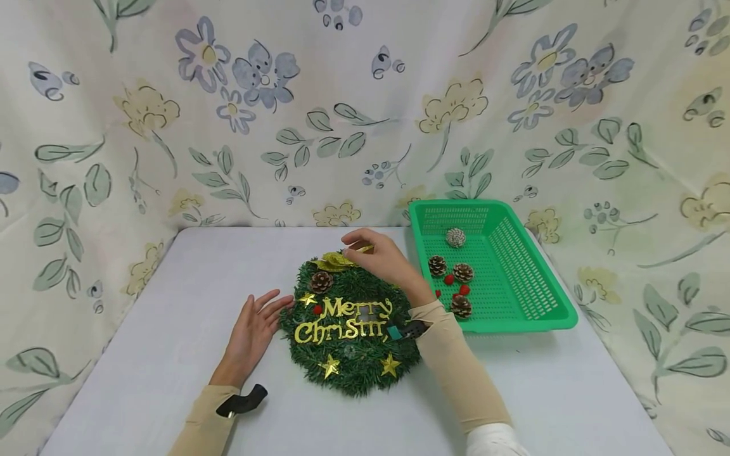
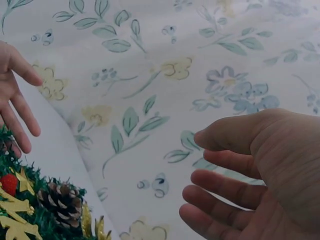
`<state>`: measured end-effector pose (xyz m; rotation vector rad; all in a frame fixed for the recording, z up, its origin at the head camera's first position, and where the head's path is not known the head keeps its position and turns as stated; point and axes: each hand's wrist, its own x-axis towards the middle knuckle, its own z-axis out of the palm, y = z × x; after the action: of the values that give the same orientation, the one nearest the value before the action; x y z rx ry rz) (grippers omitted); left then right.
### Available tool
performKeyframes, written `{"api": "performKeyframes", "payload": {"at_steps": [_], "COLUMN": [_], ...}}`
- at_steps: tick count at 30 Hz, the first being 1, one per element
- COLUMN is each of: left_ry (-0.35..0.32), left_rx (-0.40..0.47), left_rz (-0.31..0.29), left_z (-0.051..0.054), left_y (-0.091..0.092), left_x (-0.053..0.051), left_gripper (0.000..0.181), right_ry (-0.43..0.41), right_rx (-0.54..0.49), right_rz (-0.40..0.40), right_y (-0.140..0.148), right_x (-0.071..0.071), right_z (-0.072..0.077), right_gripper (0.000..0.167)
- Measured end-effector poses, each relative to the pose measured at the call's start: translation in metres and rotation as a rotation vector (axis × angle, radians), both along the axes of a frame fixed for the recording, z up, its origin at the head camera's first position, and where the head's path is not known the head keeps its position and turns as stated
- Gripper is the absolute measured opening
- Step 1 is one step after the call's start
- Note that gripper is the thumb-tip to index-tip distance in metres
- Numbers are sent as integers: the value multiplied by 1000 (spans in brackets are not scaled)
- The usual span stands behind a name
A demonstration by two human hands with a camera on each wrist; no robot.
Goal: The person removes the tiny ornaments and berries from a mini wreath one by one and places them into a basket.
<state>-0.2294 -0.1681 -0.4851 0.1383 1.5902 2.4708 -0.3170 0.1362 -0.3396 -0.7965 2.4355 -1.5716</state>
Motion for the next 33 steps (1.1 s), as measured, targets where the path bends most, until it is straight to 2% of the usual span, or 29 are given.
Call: {"api": "performKeyframes", "payload": {"at_steps": [7, 19, 33], "left_ry": [3, -2, -19], "left_rx": [-10, -4, -14], "left_rz": [6, 13, 10], "left_z": [0, 1, 2], "left_y": [1, 1, 0], "left_x": [0, 0, 0], "left_gripper": [70, 71, 71], "right_ry": [-59, -56, -109], "right_rx": [-19, -29, -59], "right_rz": [10, 43, 79], "right_y": [-9, -22, -28], "right_x": [2, 3, 6], "right_z": [-5, -20, -37], "right_gripper": [29, 30, 30]}}
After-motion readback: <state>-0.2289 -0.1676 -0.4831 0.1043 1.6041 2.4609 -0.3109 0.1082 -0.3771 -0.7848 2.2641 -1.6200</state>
